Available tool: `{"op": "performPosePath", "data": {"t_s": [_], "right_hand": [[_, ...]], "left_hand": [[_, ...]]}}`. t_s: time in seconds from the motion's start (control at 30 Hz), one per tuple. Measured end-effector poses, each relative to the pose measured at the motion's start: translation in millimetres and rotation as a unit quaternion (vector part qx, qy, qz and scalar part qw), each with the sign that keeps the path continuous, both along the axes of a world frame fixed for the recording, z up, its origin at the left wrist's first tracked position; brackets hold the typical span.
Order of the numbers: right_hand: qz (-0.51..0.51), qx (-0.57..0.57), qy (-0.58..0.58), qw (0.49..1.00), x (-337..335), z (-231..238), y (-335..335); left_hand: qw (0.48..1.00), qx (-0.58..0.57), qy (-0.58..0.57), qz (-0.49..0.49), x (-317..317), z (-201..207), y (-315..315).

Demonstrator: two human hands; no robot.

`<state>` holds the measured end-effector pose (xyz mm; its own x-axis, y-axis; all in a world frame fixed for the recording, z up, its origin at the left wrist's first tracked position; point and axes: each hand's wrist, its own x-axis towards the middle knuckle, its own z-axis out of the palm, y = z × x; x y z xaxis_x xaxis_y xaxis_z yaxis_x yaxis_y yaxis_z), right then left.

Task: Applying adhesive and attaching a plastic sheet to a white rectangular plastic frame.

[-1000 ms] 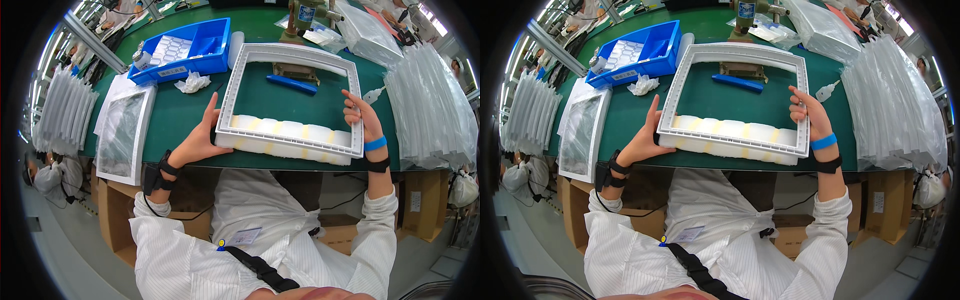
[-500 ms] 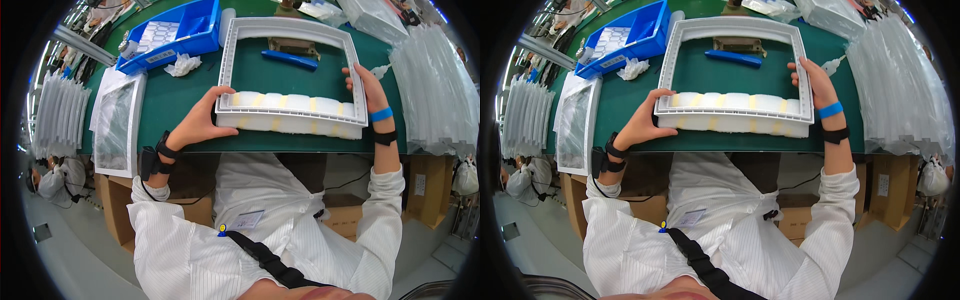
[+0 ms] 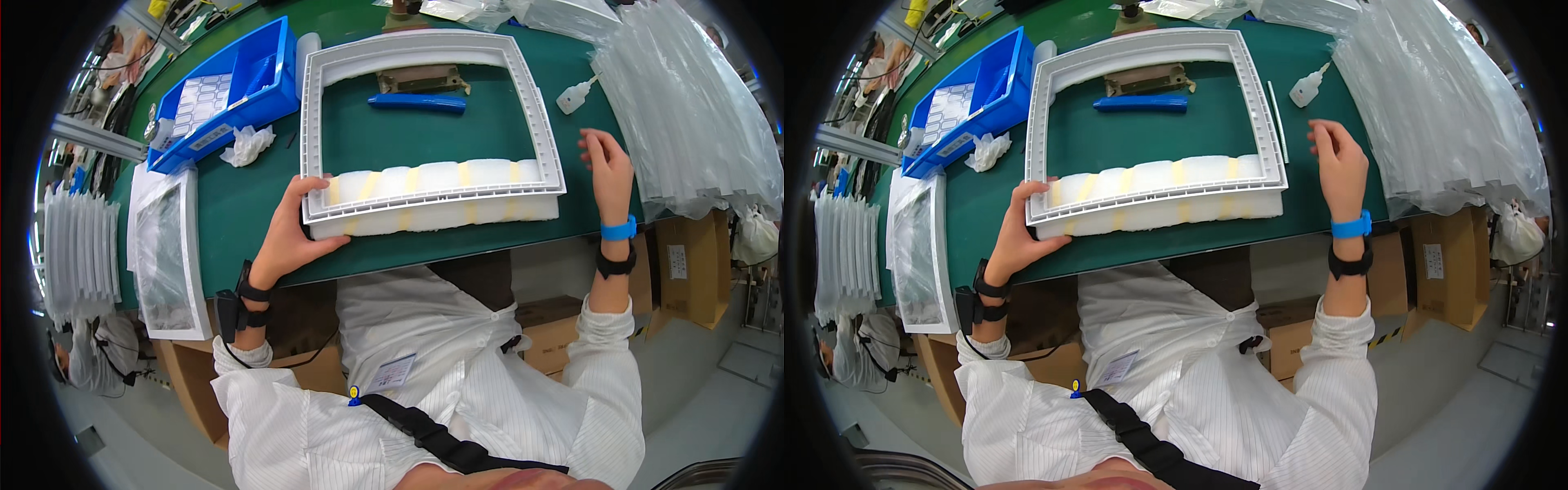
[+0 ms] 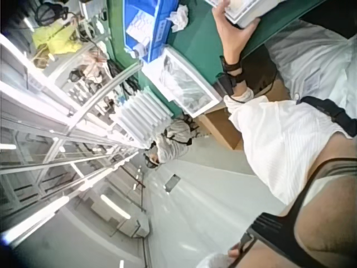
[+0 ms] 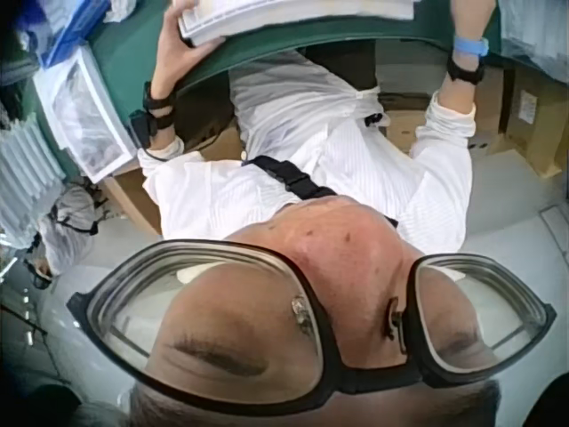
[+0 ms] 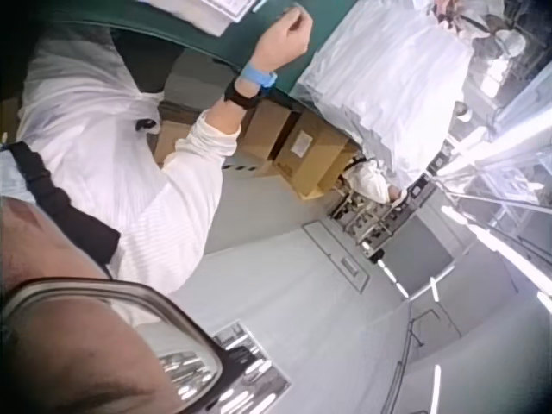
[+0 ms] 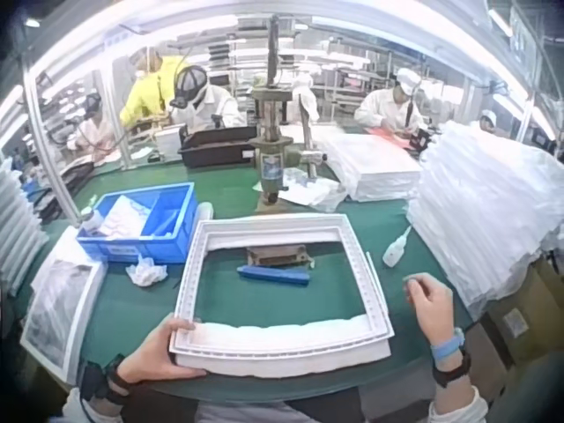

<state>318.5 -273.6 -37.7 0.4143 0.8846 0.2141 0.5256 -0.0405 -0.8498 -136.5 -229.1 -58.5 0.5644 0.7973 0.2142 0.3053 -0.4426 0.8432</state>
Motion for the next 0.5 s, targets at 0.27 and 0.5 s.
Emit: {"op": "performPosePath", "data": {"t_s": [0.27,0.5], "right_hand": [[-0.018,-0.024,-0.363,0.931,-7,-24,15],[-0.039,-0.117,-0.41,0.904,13,-28,10]], "left_hand": [[0.999,0.032,0.03,-0.011,1,6,3],[0.952,0.255,-0.04,0.163,-12,43,6]]}}
